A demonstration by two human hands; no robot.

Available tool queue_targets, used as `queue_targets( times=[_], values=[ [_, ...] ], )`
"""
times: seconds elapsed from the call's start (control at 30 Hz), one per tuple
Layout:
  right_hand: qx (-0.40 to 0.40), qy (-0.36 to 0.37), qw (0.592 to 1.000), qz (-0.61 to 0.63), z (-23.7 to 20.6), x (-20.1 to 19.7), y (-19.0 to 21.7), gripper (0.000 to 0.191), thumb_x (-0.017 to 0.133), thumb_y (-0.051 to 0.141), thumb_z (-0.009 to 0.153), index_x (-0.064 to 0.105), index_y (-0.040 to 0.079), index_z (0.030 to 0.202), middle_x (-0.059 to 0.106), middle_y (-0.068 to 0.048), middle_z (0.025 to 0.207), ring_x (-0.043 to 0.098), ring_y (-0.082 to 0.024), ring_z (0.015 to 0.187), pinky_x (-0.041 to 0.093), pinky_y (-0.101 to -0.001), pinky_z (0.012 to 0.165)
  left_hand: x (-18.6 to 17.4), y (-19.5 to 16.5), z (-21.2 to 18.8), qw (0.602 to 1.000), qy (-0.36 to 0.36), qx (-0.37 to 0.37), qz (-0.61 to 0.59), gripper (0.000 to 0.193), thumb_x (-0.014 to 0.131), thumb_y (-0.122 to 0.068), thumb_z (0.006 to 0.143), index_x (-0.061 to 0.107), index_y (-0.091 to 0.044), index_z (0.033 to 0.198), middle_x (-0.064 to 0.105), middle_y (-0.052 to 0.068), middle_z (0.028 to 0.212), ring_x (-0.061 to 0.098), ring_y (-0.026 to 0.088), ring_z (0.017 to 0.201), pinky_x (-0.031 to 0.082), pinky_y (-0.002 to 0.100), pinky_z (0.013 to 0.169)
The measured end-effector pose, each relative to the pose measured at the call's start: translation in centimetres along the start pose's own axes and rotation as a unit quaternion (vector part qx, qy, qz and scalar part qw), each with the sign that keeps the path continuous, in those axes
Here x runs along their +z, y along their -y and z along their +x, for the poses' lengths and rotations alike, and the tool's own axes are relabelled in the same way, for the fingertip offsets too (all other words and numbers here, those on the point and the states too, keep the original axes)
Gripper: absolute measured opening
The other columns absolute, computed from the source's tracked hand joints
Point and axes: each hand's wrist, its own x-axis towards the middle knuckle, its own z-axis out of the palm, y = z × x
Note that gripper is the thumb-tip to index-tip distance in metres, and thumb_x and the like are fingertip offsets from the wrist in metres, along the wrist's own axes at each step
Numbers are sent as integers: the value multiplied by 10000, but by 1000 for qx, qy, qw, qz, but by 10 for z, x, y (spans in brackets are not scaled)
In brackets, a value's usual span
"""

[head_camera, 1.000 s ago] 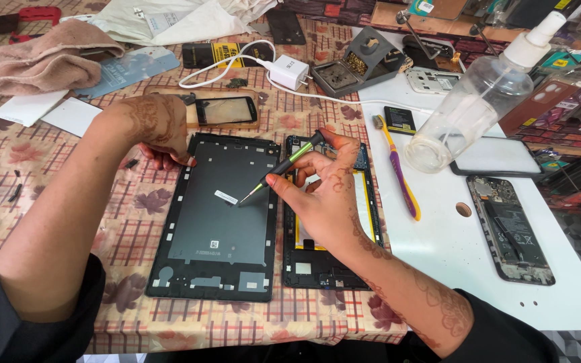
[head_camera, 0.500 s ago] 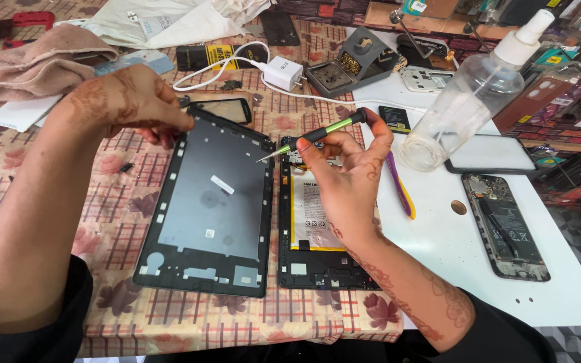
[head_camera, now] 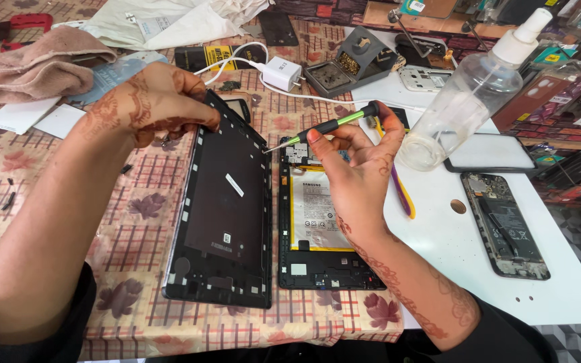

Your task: The person uses a screwdriver to remove and reinsert screws from a disassembled Samsung tablet. They manipulate the back cover and internal components, then reassemble the device by aligning the back cover and securing it with screws.

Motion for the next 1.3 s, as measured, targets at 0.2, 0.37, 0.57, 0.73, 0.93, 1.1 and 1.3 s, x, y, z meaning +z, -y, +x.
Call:
queue_targets(
  times=[0.2, 0.37, 0.57, 0.73, 0.93, 1.1, 1.3],
  values=[
    [-10, 15, 1000, -5, 1, -1, -2, 790, 756, -81, 925, 223, 96, 1480, 682, -89, 1039, 621, -130, 919, 484, -255, 868, 6, -7, -10, 998, -15, 26, -61, 242, 803, -203, 713, 615, -68, 642, 543, 45, 527, 373, 112, 378, 164, 308, 292],
    [-5, 7, 1000, 14, 1, -2, 1, 779, 755, -82, 931, 229, 93, 1479, 663, -85, 1035, 603, -122, 902, 481, -250, 826, 8, 6, 5, 976, -2, 112, -187, 114, 770, -120, 742, 668, -97, 696, 628, 29, 596, 487, 83, 414, 306, 253, 340],
    [5, -1, 1000, 20, 0, 0, 5, 785, 755, -74, 919, 236, 103, 1481, 664, -87, 1036, 588, -112, 889, 473, -237, 794, -15, 39, 36, 848, -129, 329, -397, 121, 714, 76, 879, 668, -17, 819, 716, 84, 813, 612, 114, 626, 465, 243, 586],
    [3, -2, 1000, 28, -1, -1, 6, 779, 761, -69, 931, 243, 107, 1485, 655, -84, 1041, 595, -114, 909, 485, -235, 809, -30, 61, 46, 747, -259, 470, -392, 205, 708, 113, 1009, 621, 7, 857, 651, 55, 827, 560, 118, 661, 407, 235, 648],
    [15, -1, 1000, 9, -1, -1, 6, 785, 763, -59, 921, 242, 117, 1481, 662, -77, 1035, 573, -100, 875, 455, -218, 716, -34, 54, 40, 755, -298, 496, -309, 228, 764, 70, 1093, 585, 2, 971, 606, -9, 849, 546, 87, 741, 380, 226, 671],
    [14, 5, 1000, 7, -1, -1, 7, 771, 761, -54, 933, 243, 118, 1478, 663, -81, 1026, 573, -101, 853, 432, -211, 653, -30, 46, 30, 774, -316, 507, -210, 174, 778, 6, 1079, 617, 13, 1013, 614, -34, 932, 556, 63, 789, 417, 216, 713],
    [21, -4, 1000, 1, 0, -1, 8, 773, 766, -28, 928, 245, 124, 1479, 666, -77, 1033, 587, -96, 863, 436, -209, 644, -30, 56, 37, 758, -347, 508, -217, 228, 790, 30, 1135, 605, 22, 1001, 612, -15, 892, 544, 73, 771, 385, 220, 673]
  ],
)
